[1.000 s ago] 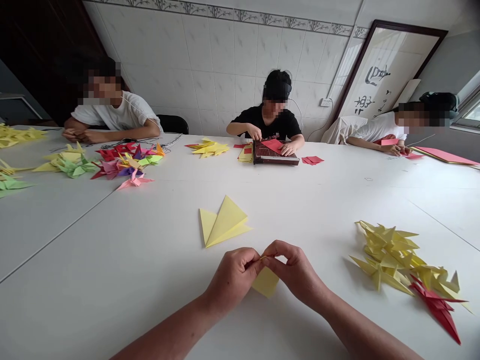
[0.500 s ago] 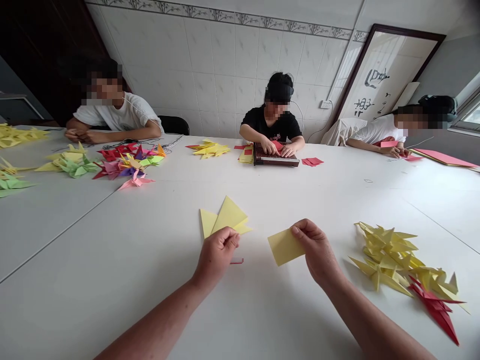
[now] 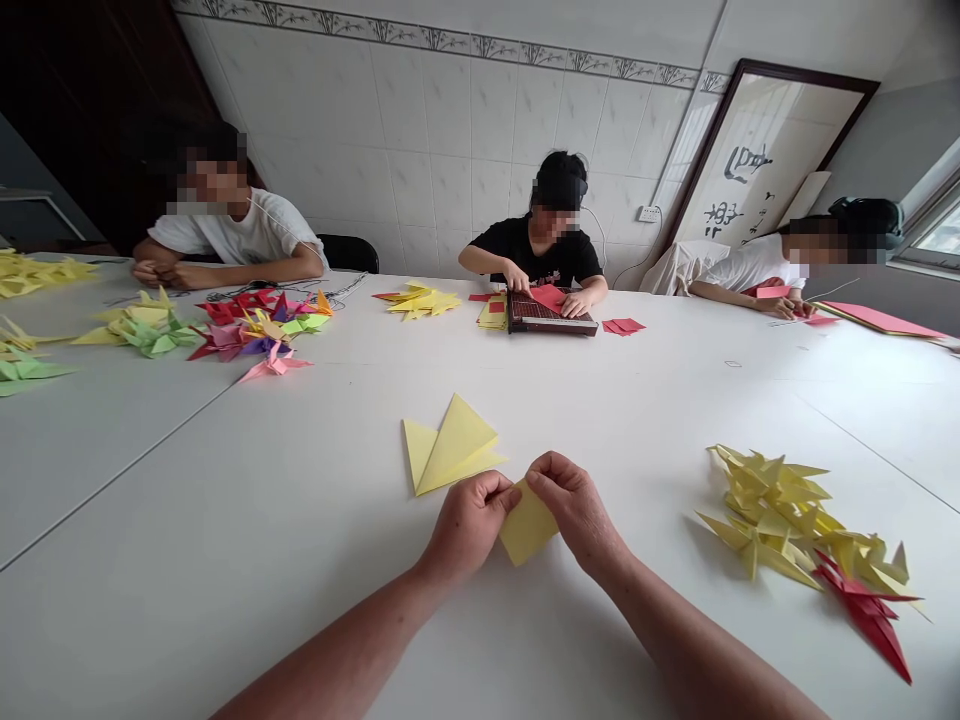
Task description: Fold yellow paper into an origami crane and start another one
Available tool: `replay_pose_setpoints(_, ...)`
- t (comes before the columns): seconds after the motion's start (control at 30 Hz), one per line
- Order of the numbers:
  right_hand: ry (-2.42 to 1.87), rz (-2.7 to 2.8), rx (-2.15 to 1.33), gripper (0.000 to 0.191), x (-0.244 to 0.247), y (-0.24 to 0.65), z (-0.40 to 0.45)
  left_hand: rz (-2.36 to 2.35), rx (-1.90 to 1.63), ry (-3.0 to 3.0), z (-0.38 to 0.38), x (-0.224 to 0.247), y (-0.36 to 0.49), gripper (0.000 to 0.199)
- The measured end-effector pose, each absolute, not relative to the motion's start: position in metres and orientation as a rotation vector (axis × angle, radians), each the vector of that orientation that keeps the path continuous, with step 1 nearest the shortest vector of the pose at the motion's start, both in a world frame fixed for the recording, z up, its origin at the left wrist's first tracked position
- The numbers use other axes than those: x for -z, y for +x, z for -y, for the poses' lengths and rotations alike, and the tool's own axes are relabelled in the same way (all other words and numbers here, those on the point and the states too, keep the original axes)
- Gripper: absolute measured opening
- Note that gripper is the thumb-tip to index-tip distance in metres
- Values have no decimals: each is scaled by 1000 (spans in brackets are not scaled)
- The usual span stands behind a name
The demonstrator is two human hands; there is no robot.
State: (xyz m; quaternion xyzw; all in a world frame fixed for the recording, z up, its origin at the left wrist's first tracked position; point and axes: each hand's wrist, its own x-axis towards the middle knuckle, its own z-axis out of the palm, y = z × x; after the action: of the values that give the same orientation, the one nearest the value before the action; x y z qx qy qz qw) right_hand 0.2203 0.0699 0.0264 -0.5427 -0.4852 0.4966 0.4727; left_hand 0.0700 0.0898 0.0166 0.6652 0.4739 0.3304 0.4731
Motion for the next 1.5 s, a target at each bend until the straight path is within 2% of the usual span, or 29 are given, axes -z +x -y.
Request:
replay_pose_setpoints(0.2, -1298, 1314, -1269, 23, -20, 224, -72, -1130, -816, 1661, -89, -16, 71, 37)
replay_pose_setpoints(0.43, -1257, 1241, -1289, 29, -23, 237, -74, -1152, -805, 1658, -88, -16, 69, 28)
replay_pose_setpoints(0.63, -1288, 1018, -1089, 31, -25, 263, -77, -1238, -898, 1368, -93, -19, 60, 30)
replay_pose_setpoints(0.83, -1222, 1185, -1403, 33, -28, 232, -61, -1159, -960, 1358, -88, -17, 65, 33)
replay_pose_setpoints(0.93, -1258, 1101, -1392, 35, -27, 230, -61, -1172, -933, 1356, -90, -14, 64, 28)
replay_pose_setpoints(1.1, -1293, 1096, -1429, 33, -25, 241, -64, -1137, -945, 1359, -92, -14, 61, 30)
replay_pose_setpoints(1.5, -1065, 1068, -1544, 30, -27, 237, -56, -1196, -985, 1159, -96, -9, 55, 25)
